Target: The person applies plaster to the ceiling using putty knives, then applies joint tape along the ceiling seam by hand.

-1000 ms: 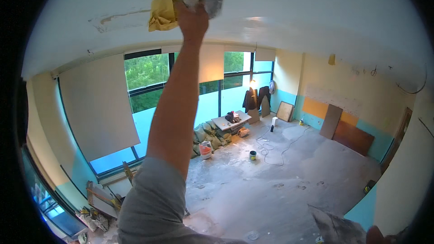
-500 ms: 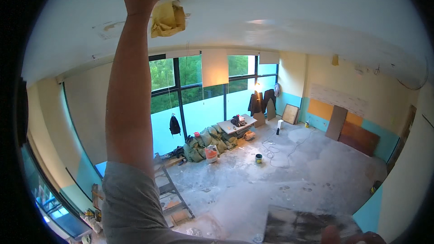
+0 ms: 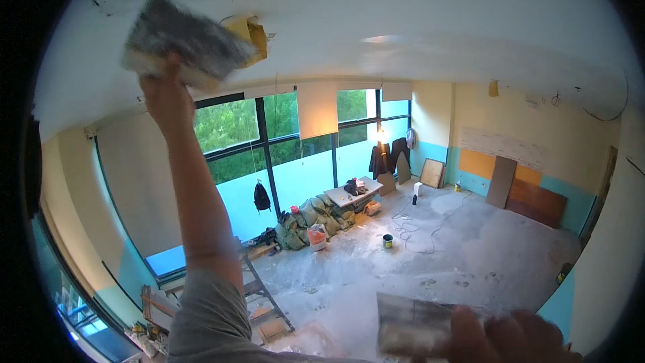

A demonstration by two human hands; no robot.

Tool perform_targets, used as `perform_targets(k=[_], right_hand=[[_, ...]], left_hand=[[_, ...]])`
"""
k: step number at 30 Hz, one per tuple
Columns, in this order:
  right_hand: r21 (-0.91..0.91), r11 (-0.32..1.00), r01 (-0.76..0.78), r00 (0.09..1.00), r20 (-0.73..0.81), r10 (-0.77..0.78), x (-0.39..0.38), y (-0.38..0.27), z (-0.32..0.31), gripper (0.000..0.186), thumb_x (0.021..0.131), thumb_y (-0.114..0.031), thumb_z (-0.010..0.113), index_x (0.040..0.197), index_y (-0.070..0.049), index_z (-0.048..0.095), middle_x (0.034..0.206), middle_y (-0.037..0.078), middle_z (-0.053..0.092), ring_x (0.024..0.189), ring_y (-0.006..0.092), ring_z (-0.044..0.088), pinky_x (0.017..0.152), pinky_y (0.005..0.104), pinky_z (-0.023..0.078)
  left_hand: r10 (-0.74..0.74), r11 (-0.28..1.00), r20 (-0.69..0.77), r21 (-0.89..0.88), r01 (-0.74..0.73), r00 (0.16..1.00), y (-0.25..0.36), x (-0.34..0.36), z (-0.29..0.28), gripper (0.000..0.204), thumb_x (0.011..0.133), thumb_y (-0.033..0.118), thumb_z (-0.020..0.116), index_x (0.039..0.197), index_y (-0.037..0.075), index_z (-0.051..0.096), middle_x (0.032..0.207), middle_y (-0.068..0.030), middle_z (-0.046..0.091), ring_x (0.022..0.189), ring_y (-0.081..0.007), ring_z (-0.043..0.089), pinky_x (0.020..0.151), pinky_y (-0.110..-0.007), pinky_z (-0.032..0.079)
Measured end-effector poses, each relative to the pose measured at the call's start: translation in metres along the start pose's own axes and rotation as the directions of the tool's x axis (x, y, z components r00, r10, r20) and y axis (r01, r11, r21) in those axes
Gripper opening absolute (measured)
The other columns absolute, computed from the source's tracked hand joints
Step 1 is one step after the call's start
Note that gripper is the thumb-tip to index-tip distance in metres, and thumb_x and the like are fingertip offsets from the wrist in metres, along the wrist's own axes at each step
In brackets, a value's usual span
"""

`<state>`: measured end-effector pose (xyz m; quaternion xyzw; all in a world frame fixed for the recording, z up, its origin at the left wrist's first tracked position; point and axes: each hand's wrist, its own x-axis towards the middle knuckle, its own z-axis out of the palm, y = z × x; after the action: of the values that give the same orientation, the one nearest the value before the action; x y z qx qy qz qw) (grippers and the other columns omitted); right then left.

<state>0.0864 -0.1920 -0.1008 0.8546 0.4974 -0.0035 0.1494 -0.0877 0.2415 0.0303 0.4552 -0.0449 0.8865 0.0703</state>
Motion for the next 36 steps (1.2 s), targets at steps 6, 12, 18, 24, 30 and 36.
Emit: perform_targets(k=[6,12,18,24,30,36], right_hand=[[0.686,0.474,0.552,0.612,-0.720,0.328,0.099,0.042,0.109,0.051,0.091,-0.027,0.065,0.127,0.004,0.048,0.093,0.012,0.064,0.084,0.0187,0.063,0.073,0.0338,0.053],[0.516,-0.819,0.251,0.966,-0.080,0.246,0.208,0.014,0.237,0.040,0.095,-0.022,0.058,0.125,0.003,0.050,0.103,0.013,0.064,0.086,0.0214,0.066,0.074,0.0370,0.057],[0.469,-0.883,0.017,0.991,-0.124,-0.047,0.215,-0.016,0.260,0.039,0.099,-0.019,0.049,0.128,0.007,0.046,0.115,0.019,0.061,0.102,0.0277,0.065,0.089,0.0426,0.055],[0.461,-0.887,0.018,0.997,-0.073,-0.018,0.209,-0.026,0.282,0.039,0.098,-0.022,0.052,0.129,0.001,0.047,0.115,0.015,0.061,0.097,0.0251,0.067,0.082,0.0395,0.058],[0.336,-0.910,0.241,0.949,-0.277,0.149,0.198,0.014,0.257,0.045,0.098,-0.026,0.053,0.133,0.001,0.044,0.118,0.013,0.060,0.102,0.0242,0.064,0.087,0.0405,0.055],[0.397,-0.818,0.416,0.907,-0.116,0.405,0.208,0.015,0.253,0.036,0.098,-0.018,0.053,0.130,-0.002,0.046,0.117,0.012,0.059,0.103,0.0234,0.062,0.089,0.0390,0.054]], left_hand=[[-0.702,0.614,0.445,-0.018,0.789,0.556,0.035,-0.198,-0.019,0.030,0.101,0.030,0.051,0.116,0.005,0.052,0.099,-0.0061,0.057,0.087,-0.0159,0.056,0.077,-0.033,0.050],[-0.710,-0.234,0.652,0.137,0.963,-0.265,0.070,-0.371,-0.023,0.039,0.101,0.036,0.049,0.114,0.000,0.051,0.097,-0.0117,0.061,0.082,-0.0176,0.063,0.070,-0.035,0.055],[-0.624,0.070,0.602,0.678,0.732,-0.498,0.081,-0.424,-0.034,0.053,0.096,0.044,0.056,0.123,-0.002,0.055,0.101,-0.0110,0.065,0.084,-0.0184,0.064,0.073,-0.035,0.053],[-0.622,0.252,0.543,0.821,0.513,-0.564,0.073,-0.432,-0.071,0.058,0.092,0.048,0.060,0.121,-0.002,0.057,0.104,-0.0162,0.066,0.089,-0.0226,0.064,0.080,-0.036,0.050],[-0.720,0.383,0.501,0.864,0.327,-0.481,0.077,-0.432,-0.112,0.057,0.090,0.043,0.063,0.125,-0.001,0.051,0.105,-0.0176,0.065,0.094,-0.0262,0.063,0.087,-0.036,0.048],[-0.884,0.129,0.465,0.134,0.983,0.053,0.096,-0.417,-0.098,0.037,0.092,0.007,0.061,0.126,0.002,0.048,0.116,-0.0119,0.059,0.101,-0.0183,0.059,0.085,-0.030,0.048]])
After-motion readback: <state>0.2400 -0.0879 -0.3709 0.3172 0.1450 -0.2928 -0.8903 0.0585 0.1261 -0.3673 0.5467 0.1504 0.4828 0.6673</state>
